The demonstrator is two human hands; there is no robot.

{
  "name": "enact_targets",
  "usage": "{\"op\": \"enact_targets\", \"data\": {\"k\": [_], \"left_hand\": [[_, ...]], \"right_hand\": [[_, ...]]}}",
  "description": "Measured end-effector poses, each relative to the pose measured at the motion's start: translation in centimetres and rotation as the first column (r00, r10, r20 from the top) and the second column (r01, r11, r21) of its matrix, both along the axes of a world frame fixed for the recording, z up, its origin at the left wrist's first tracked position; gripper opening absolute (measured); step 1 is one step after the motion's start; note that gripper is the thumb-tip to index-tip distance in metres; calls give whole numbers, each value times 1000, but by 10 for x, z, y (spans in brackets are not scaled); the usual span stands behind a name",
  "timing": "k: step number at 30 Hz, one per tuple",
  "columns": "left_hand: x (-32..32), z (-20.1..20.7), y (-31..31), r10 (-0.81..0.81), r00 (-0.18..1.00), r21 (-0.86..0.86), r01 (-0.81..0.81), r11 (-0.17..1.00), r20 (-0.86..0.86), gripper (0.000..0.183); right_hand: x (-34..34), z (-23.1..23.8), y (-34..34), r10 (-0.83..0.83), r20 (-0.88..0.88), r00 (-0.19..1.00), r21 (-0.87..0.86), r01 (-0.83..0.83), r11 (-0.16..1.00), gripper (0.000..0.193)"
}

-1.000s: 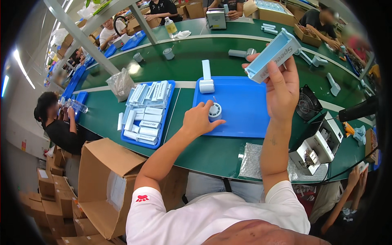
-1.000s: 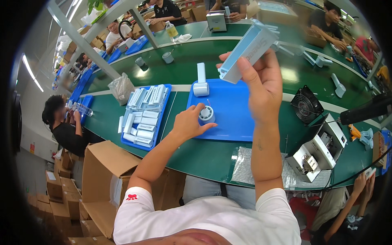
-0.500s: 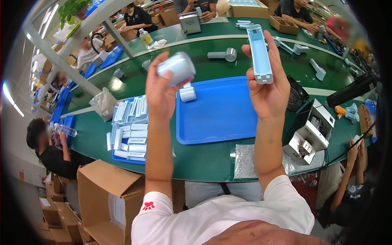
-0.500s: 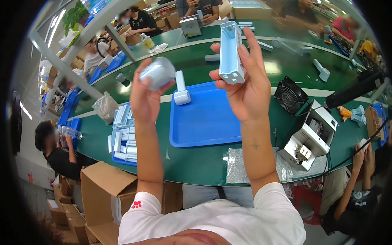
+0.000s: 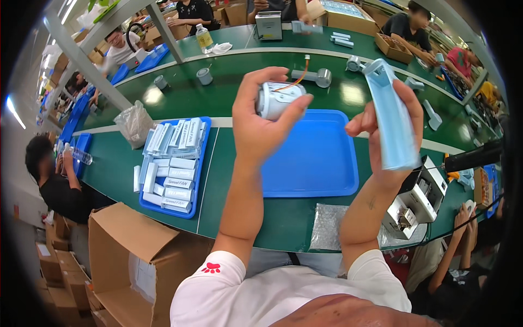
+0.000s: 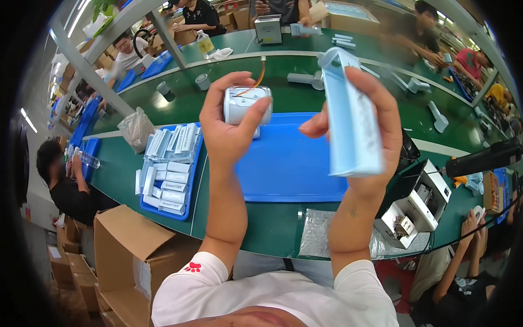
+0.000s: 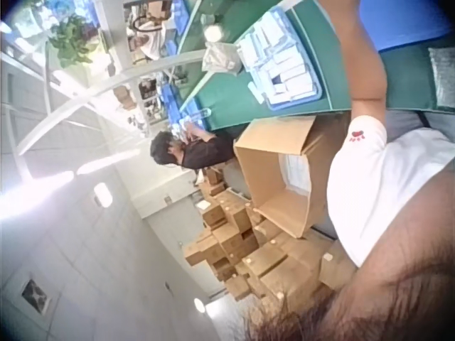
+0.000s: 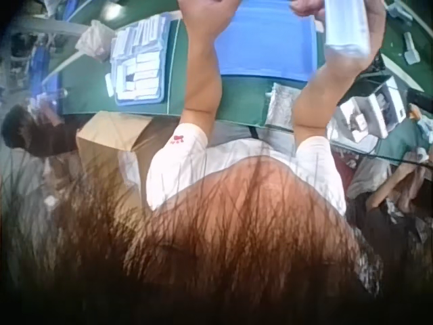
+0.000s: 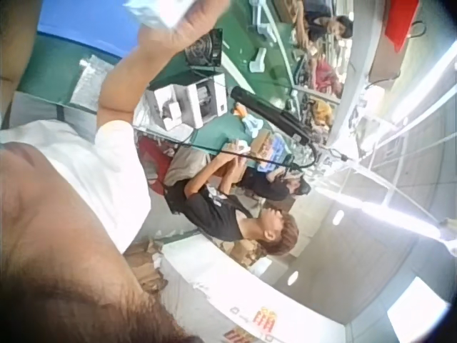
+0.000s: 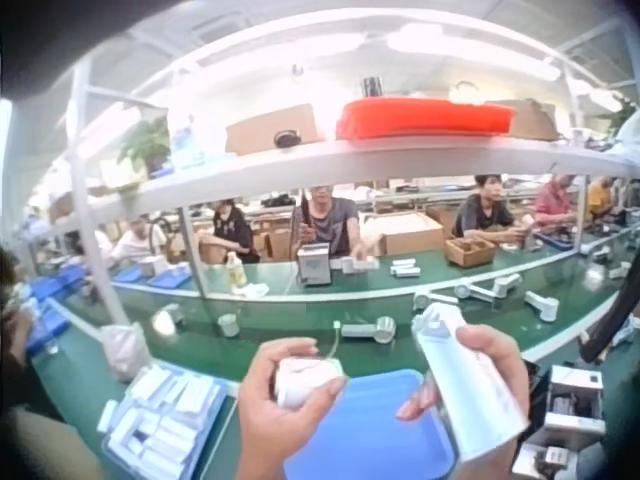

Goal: The person assembles small white handheld electronic devices at a factory workstation. They insert cylindrical components into rectangular housings, secure them with a power screwdriver, and place the finished units into a blue tray. The process is repeated for multiple units throughout the clip.

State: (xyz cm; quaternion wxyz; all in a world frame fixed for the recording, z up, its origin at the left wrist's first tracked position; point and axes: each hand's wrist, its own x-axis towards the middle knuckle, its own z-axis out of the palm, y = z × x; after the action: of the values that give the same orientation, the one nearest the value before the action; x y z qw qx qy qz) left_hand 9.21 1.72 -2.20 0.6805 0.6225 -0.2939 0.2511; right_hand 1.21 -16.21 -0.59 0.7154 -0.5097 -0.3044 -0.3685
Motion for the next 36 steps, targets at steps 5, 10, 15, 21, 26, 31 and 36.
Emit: {"op": "enact_targets", "data": {"k": [5,10,15,21,26,31,36], "left_hand": [[-2,-1,2,-95,993,76,89,993,70,59],[-6,4,7,-217,961,254,170,952,171,72],[-12,5,6,-302,947,282,260,923,113,85],[-13,6,6,-296,946,317,243,917,132,89],[-14,7,6,-290,946,325,231,917,145,88],[-11,5,7,-221,961,272,170,947,169,87],[-8,4,8,-159,975,196,127,972,154,85]], "right_hand": [[11,-12,-6,-73,-98,993,118,84,989,47],[11,-5,2,-126,-259,958,232,188,954,61],[6,-3,-7,72,-321,944,272,19,962,56],[9,-6,-10,167,-351,921,305,-56,951,52],[8,-4,-6,159,-394,905,267,-53,962,52],[5,-7,-2,92,-373,923,166,-32,986,50],[3,-6,8,-62,-304,951,89,93,992,51]]}}
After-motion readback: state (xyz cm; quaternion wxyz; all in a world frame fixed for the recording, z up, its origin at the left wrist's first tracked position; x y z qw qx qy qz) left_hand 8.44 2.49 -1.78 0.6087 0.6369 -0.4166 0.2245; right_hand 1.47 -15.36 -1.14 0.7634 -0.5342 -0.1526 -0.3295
